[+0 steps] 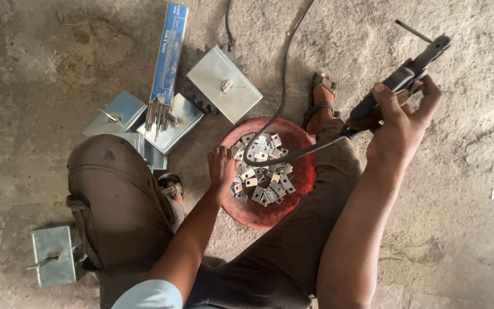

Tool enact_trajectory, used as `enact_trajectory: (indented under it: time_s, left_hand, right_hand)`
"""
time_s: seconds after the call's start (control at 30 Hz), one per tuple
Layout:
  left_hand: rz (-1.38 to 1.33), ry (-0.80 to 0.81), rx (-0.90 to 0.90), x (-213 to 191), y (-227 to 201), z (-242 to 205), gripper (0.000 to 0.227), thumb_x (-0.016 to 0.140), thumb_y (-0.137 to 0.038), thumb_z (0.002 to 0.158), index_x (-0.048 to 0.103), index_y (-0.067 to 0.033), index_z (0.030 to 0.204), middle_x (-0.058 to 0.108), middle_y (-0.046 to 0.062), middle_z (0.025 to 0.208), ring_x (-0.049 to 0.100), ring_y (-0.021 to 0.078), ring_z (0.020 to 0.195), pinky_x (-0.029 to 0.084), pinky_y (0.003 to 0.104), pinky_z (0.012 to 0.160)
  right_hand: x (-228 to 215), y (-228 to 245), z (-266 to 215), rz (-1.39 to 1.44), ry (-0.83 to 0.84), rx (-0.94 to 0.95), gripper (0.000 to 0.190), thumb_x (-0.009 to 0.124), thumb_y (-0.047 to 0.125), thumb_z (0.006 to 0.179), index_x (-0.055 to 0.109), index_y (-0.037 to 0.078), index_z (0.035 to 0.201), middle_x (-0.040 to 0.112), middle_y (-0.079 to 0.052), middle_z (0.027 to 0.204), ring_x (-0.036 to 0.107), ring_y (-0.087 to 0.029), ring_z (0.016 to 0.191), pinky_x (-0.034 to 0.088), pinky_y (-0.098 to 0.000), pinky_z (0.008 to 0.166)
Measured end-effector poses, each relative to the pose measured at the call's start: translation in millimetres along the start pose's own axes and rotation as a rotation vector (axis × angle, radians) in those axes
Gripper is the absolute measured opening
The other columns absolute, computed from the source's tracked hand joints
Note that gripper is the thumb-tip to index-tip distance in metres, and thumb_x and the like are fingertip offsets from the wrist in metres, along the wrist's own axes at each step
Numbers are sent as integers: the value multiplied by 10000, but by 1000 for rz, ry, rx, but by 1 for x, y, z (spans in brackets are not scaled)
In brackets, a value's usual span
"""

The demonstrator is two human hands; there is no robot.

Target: The person welds metal brackets onto metal boxes using a welding torch, reaching into a bucket to retrieve brackets and positioning them on the boxes.

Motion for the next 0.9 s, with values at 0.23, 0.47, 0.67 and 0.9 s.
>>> enact_trajectory:
  time_s: [0.23, 0.47, 0.67, 0.9]
  left_hand:
    - [-72, -53, -82, 20, 9, 12, 283, 703, -107, 732, 726, -79, 1013, 707, 117, 1086, 613, 318, 1064, 476, 480, 852]
    - [-786, -659, -556, -25, 118, 49, 106, 673, -114, 936, 726, -26, 965, 692, 205, 900, 657, 389, 872, 503, 475, 780]
    - [-616, -794, -125, -136, 121, 134, 173, 693, -43, 842, 745, -13, 1004, 655, 182, 974, 615, 395, 952, 487, 480, 847]
    - [-593, -681, 53, -143, 88, 119, 175, 664, -11, 918, 722, -12, 1082, 616, 153, 1092, 614, 356, 1079, 507, 452, 929]
  right_hand:
    - [3, -18, 3, 25, -17, 40, 705, 836, -57, 866, 453, 86, 1441, 711, -126, 1057, 720, -214, 957, 627, -330, 812]
    - [43, -29, -5, -87, 53, 92, 713, 848, 1, 846, 449, 99, 1429, 689, -112, 1018, 699, -212, 891, 620, -352, 754]
    - [104, -65, -32, -141, 139, 247, 715, 847, 81, 783, 444, 149, 1370, 684, -142, 1080, 728, -245, 898, 684, -374, 755]
    - [164, -122, -58, -4, 298, 125, 830, 866, 43, 715, 431, 74, 1422, 612, -99, 1197, 669, -215, 995, 648, -397, 803]
Point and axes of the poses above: each hand's wrist, its own z-axis towards the middle knuckle, its own x-axis out of the palm, y = z × x, the point moved 8 cm from there along z, towards the middle knuckle
